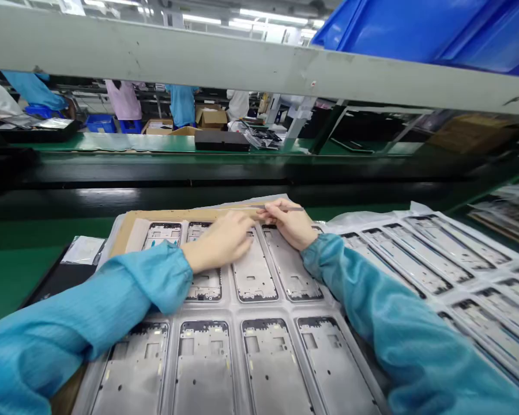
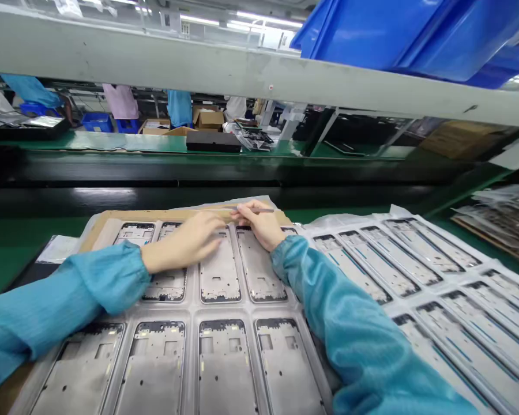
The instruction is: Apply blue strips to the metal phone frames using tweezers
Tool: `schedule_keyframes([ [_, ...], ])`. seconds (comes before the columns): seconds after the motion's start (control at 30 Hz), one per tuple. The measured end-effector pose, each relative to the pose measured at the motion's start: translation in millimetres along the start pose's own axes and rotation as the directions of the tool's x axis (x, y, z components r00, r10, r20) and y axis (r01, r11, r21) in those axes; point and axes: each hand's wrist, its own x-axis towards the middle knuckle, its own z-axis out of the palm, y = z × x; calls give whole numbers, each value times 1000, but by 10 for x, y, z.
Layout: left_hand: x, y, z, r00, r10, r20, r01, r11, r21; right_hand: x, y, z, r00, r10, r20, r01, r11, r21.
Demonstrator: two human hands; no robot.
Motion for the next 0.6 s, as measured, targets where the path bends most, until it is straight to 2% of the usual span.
schedule_keyframes([
  [0.13, 68, 112, 220, 957, 254, 144, -271, 955, 121, -36, 138, -50, 999, 2, -48, 0, 999, 43],
  [0.27, 81, 110, 202, 902, 374, 215, -418, 882, 217, -38, 151, -83, 999, 4, -48, -2, 999, 42],
  [0.4, 103, 130, 111, 875, 416, 247, -477, 827, 299, -35, 154, -77, 999, -18, -37, 19, 999, 48],
  [0.5, 109, 209, 13, 878, 408, 250, -475, 811, 342, -40, 155, -68, 999, -29, -29, 30, 998, 60],
  [0.6, 92, 257, -172, 889, 390, 240, -453, 823, 341, -38, 155, -60, 999, -22, -30, 24, 997, 69],
])
